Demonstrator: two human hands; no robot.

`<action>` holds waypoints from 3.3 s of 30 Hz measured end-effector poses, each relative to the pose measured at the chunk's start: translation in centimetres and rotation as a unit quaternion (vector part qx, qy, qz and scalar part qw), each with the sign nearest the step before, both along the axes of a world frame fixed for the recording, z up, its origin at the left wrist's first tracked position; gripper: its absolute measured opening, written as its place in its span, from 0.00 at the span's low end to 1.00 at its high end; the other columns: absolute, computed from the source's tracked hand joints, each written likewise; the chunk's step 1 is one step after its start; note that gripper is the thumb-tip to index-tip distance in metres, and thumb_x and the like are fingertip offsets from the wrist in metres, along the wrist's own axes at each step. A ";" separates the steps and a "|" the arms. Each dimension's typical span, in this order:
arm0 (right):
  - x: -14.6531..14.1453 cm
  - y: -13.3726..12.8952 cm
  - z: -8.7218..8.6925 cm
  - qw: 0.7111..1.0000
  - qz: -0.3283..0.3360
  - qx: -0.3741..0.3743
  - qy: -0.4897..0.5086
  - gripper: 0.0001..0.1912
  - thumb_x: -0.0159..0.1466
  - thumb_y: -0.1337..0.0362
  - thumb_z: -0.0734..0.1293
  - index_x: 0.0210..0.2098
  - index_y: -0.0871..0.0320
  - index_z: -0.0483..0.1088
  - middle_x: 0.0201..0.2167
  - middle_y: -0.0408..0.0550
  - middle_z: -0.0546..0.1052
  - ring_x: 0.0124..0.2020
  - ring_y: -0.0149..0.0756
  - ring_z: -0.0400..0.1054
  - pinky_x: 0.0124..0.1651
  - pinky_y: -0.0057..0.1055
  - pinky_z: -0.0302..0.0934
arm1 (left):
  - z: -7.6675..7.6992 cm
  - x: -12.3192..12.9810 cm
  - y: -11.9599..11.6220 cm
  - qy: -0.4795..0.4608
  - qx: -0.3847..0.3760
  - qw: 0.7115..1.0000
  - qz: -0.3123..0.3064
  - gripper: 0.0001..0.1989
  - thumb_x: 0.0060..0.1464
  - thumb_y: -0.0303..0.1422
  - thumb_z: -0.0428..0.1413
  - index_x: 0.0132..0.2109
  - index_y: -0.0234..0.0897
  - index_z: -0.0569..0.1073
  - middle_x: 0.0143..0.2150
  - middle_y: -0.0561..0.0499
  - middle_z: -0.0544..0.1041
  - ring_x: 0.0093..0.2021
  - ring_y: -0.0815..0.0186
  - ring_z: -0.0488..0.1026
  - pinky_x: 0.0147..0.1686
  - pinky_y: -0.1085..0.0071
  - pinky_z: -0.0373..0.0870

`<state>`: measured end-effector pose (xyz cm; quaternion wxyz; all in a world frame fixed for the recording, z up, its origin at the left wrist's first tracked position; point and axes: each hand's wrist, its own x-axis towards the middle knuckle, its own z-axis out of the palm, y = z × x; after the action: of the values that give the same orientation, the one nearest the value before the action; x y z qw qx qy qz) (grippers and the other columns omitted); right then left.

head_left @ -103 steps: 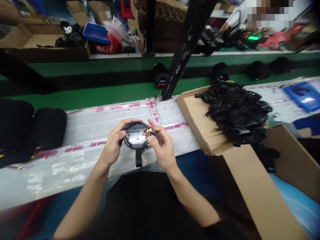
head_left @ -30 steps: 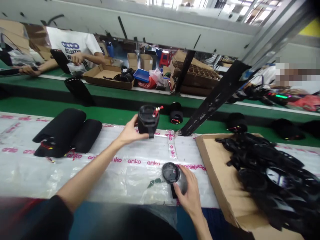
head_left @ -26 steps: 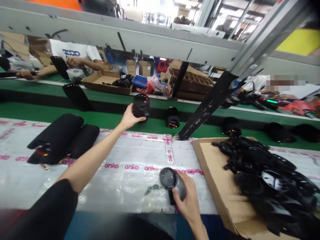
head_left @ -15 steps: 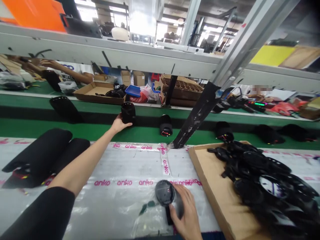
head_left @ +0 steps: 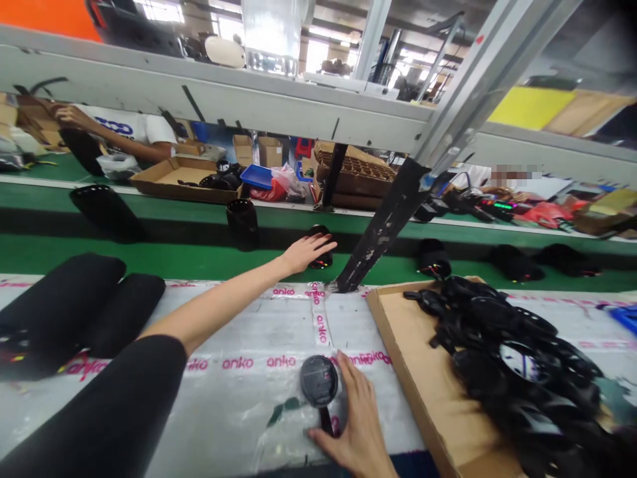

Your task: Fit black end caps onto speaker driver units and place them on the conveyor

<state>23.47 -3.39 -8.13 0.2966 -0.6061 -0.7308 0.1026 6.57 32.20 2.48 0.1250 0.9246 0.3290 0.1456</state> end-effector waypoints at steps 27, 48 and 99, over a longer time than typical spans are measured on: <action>-10.6 4.5 5.2 0.923 0.137 -0.058 0.356 0.57 0.69 0.26 0.54 0.82 0.52 0.30 0.84 0.57 0.44 0.84 0.56 0.41 0.81 0.58 0.47 | -4.1 -11.0 -30.2 -0.396 -0.252 0.873 0.133 0.48 0.68 0.56 0.55 0.81 0.52 0.39 0.84 0.46 0.45 0.83 0.45 0.47 0.81 0.44 0.51; -10.0 6.0 3.3 0.932 0.090 0.016 0.350 0.54 0.69 0.30 0.58 0.81 0.54 0.37 0.78 0.60 0.58 0.78 0.60 0.56 0.79 0.58 0.52 | -4.7 -11.9 -25.5 -0.317 -0.250 0.915 0.004 0.54 0.64 0.53 0.63 0.82 0.47 0.40 0.82 0.38 0.52 0.81 0.41 0.55 0.79 0.44 0.56; -6.9 3.2 13.6 0.972 0.136 0.169 -0.090 0.03 0.71 0.67 0.72 0.43 0.53 0.78 0.50 0.56 0.73 0.58 0.51 0.64 0.59 0.52 0.71 | -1.0 -13.4 -26.9 -0.295 0.181 0.938 -0.013 0.16 0.60 0.35 0.70 0.54 0.49 0.78 0.60 0.47 0.72 0.63 0.53 0.72 0.63 0.52 0.73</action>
<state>16.59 -0.16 5.50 0.3108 -0.4487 -0.8370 -0.0382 -6.81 5.28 1.46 0.0490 0.8512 0.2333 0.4675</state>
